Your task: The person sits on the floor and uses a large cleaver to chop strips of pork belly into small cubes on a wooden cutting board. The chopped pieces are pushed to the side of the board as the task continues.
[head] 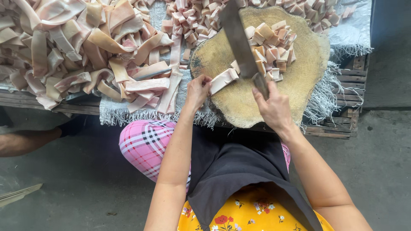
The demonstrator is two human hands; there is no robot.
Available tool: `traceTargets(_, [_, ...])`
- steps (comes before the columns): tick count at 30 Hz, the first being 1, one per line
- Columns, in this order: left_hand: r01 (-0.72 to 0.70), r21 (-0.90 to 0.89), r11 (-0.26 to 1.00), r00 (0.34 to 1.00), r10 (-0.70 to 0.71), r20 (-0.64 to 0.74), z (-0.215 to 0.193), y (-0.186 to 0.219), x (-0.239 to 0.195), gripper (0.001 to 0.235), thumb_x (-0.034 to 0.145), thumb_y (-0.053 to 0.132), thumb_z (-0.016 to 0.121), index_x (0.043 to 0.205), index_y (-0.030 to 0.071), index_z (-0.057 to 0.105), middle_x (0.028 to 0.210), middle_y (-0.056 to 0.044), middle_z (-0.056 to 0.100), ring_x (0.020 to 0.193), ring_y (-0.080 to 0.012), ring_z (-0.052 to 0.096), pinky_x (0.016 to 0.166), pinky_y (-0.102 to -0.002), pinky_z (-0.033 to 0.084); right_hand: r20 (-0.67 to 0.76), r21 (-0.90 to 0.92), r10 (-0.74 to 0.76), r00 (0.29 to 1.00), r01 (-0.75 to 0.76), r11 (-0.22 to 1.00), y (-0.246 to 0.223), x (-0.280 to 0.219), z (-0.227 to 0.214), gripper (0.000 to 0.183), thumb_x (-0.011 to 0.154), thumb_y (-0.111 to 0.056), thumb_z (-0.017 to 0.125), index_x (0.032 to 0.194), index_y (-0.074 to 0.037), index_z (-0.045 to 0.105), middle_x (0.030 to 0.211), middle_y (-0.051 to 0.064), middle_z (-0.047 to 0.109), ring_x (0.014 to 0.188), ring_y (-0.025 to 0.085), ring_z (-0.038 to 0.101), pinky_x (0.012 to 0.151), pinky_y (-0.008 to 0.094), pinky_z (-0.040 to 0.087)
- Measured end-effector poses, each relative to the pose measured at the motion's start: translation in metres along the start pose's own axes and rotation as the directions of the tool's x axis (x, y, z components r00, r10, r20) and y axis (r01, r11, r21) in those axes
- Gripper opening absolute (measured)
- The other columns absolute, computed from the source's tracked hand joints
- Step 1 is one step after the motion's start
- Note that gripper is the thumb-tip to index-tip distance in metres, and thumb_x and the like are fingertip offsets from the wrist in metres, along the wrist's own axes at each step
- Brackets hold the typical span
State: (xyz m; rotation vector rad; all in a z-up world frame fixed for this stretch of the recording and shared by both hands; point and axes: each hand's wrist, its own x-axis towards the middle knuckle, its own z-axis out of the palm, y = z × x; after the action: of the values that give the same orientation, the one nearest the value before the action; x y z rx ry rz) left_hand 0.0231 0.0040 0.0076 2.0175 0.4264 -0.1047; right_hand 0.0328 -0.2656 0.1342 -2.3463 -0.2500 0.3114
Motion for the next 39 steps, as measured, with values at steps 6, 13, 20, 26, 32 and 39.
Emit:
traceTargets(6, [0.025, -0.018, 1.0, 0.999, -0.025, -0.041, 0.001, 0.012, 0.003, 0.019, 0.089, 0.011, 0.069, 0.104, 0.0, 0.071, 0.086, -0.016, 0.076, 0.07, -0.0231, 0.073, 0.067, -0.036, 0.057, 0.014, 0.087, -0.029, 0.999, 0.028, 0.996, -0.003, 0.0, 0.025, 0.037, 0.11, -0.037, 0.053, 0.119, -0.001, 0.048, 0.073, 0.018, 0.067, 0.051, 0.029, 0.065, 0.044, 0.039, 0.054])
traceTargets(13, [-0.115, 0.049, 0.992, 0.99, 0.118, -0.083, 0.001, 0.01, 0.0, 0.016, 0.088, 0.011, 0.072, 0.098, -0.002, 0.07, 0.088, -0.019, 0.076, 0.082, -0.0299, 0.075, 0.077, -0.04, 0.057, 0.225, -0.091, 0.154, 0.962, -0.136, 0.987, 0.015, 0.008, 0.026, 0.041, 0.104, -0.04, 0.058, 0.119, -0.002, 0.055, 0.07, 0.021, 0.07, 0.061, 0.034, 0.071, 0.057, 0.048, 0.056])
traceTargets(20, [0.027, -0.009, 1.0, 0.999, -0.027, -0.021, 0.008, 0.022, 0.001, 0.01, 0.092, 0.009, 0.069, 0.096, 0.0, 0.069, 0.082, -0.014, 0.076, 0.07, -0.0203, 0.074, 0.061, -0.034, 0.059, -0.088, 0.108, -0.129, 0.988, 0.138, 0.985, -0.019, -0.009, 0.0, 0.043, 0.106, -0.038, 0.055, 0.125, 0.001, 0.051, 0.071, 0.016, 0.068, 0.055, 0.032, 0.069, 0.053, 0.044, 0.054])
traceTargets(26, [-0.147, 0.048, 0.988, 0.983, 0.151, -0.106, 0.011, 0.004, 0.003, 0.009, 0.09, 0.005, 0.07, 0.096, -0.001, 0.07, 0.081, -0.015, 0.075, 0.074, -0.0208, 0.073, 0.067, -0.035, 0.058, 0.234, -0.214, 0.075, 0.969, -0.024, 0.976, 0.003, -0.004, 0.055, 0.04, 0.109, -0.038, 0.05, 0.117, 0.001, 0.046, 0.066, 0.019, 0.067, 0.056, 0.036, 0.069, 0.05, 0.048, 0.055])
traceTargets(32, [-0.102, -0.055, 0.993, 0.993, 0.099, -0.063, 0.014, -0.003, 0.005, 0.01, 0.094, 0.006, 0.066, 0.098, -0.003, 0.07, 0.084, -0.012, 0.073, 0.071, -0.018, 0.075, 0.063, -0.029, 0.061, 0.135, -0.069, 0.011, 0.991, -0.002, 0.998, -0.01, -0.009, 0.022, 0.038, 0.103, -0.039, 0.058, 0.117, -0.004, 0.055, 0.064, 0.016, 0.067, 0.055, 0.03, 0.069, 0.05, 0.043, 0.053])
traceTargets(39, [0.024, -0.173, 0.985, 0.994, -0.043, -0.104, -0.004, 0.003, 0.0, 0.015, 0.092, 0.007, 0.064, 0.103, -0.004, 0.066, 0.093, -0.014, 0.07, 0.07, -0.021, 0.074, 0.06, -0.033, 0.062, -0.059, 0.078, -0.231, 0.971, 0.235, 0.969, -0.023, -0.021, 0.023, 0.036, 0.106, -0.032, 0.058, 0.123, -0.001, 0.051, 0.071, 0.014, 0.069, 0.056, 0.027, 0.07, 0.051, 0.04, 0.056])
